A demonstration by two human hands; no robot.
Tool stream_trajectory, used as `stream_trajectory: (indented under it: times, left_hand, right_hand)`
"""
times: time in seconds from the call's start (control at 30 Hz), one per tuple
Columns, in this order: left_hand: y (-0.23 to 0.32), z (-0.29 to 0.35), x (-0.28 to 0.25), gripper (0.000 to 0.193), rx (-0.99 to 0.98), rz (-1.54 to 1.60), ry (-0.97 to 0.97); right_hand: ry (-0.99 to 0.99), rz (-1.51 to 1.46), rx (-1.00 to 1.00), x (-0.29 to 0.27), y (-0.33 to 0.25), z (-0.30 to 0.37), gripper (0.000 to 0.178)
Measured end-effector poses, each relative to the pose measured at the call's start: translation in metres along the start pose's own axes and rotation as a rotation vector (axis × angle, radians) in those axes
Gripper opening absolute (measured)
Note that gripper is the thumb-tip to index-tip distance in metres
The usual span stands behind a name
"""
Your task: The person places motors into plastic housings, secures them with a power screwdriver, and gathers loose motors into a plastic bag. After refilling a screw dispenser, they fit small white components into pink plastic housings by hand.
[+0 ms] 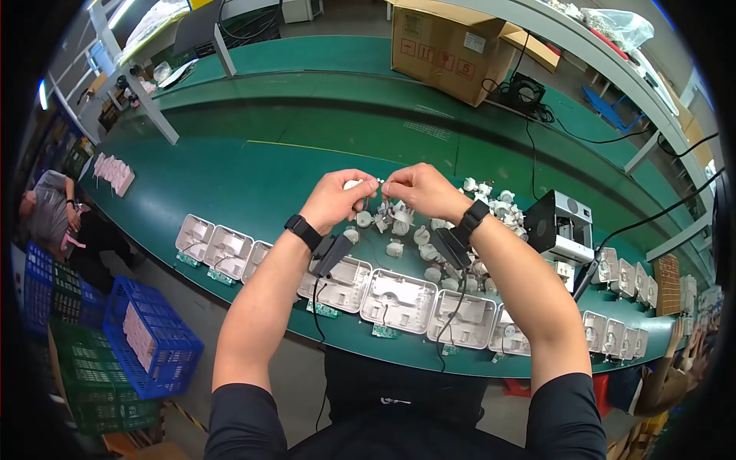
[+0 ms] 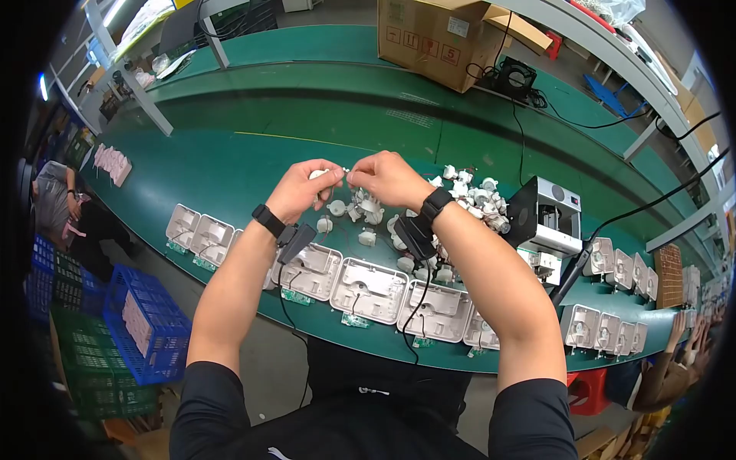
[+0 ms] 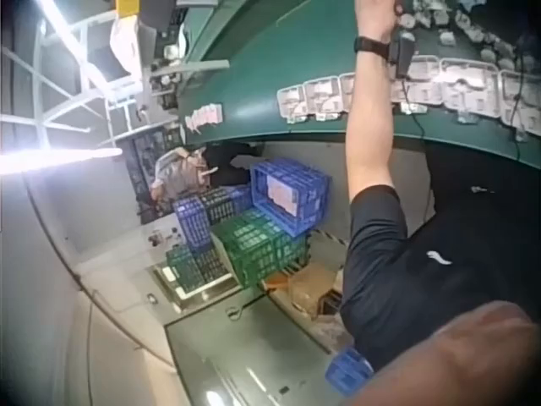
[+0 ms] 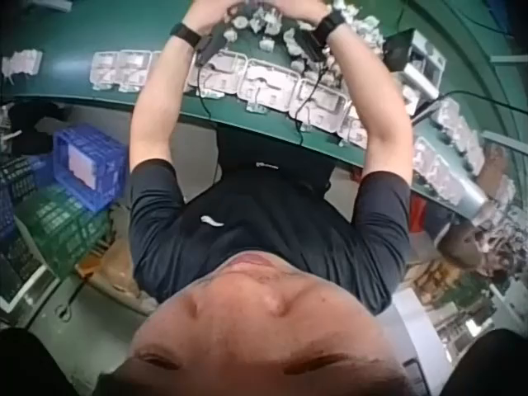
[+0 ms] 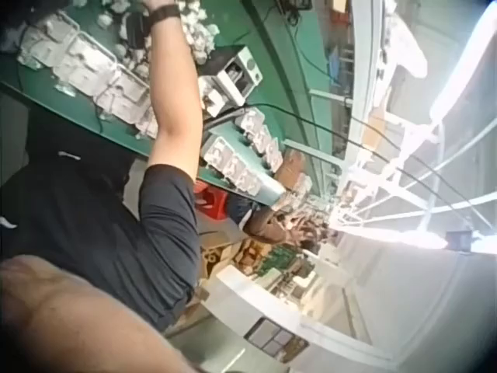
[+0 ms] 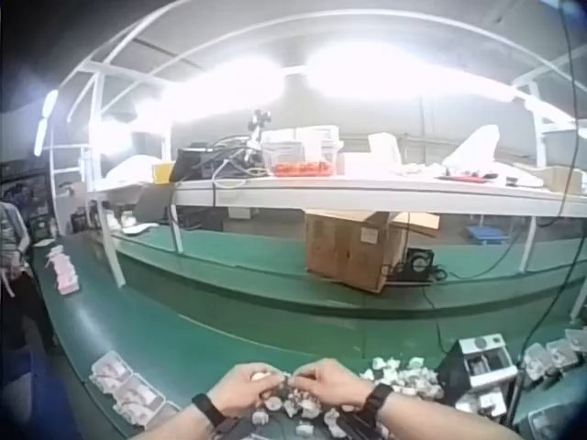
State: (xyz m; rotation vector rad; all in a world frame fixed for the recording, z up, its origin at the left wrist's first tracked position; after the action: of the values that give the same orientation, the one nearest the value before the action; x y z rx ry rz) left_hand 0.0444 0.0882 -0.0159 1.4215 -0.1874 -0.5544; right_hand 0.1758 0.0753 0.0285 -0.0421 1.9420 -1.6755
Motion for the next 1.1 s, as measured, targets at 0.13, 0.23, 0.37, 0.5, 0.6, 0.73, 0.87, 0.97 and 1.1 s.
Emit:
stream_trajectory:
  times: [0.13,0.23,0.37,0.5,0.6,0.73,0.87,0.97,1.1]
  left_hand:
    - [0.021,0.008,-0.001,0.021,0.053,-0.326,0.117]
    - [0.028,0.010,-0.001,0.018,0.067,-0.433,0.155]
    - [0.026,0.006,0.004,0.018,0.056,-0.256,0.148]
    - [0.026,0.006,0.007,0.018,0.033,-0.207,0.194]
    - [0.022,0.003,0.008,0.017,0.025,-0.154,0.179]
    - [0.016,0.001,0.008,0.015,0.018,-0.106,0.141]
    - [0.016,0.005,0.007,0.014,0.009,-0.200,0.139]
    - [0.014,0.002,0.003,0.014,0.055,-0.302,0.168]
    - [0.022,0.000,0.001,0.014,0.183,-0.443,0.220]
  right_hand:
    - [0.009,-0.080,0.078,-0.004,0.008,0.004,0.025]
    - [0.039,-0.127,0.073,-0.007,0.010,0.004,0.023]
    - [0.209,0.153,-0.204,-0.018,-0.018,0.013,0.018]
    - [0.265,0.503,-0.409,-0.012,-0.041,0.024,0.016]
    - [0.277,0.525,-0.411,-0.011,-0.039,0.023,0.014]
    - [0.274,0.532,-0.397,-0.008,-0.035,0.019,0.012]
    - [0.235,0.500,-0.396,-0.005,-0.031,0.015,0.013]
    - [0.205,0.461,-0.404,-0.003,-0.028,0.014,0.015]
    - [0.159,0.385,-0.393,-0.002,-0.023,0.011,0.015]
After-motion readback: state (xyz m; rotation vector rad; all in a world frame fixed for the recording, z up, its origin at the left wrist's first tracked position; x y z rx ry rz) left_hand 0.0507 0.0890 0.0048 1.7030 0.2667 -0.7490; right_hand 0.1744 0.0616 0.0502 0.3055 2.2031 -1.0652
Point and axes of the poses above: each hand's wrist, its own z-axis away from the middle knuckle, its own x-axis out of the palm, y = z × x, the point moved 10 cm from there along -z, towards the middle knuckle, and after that the axes turned 12 degrees about -z, right-handed, at the moved point
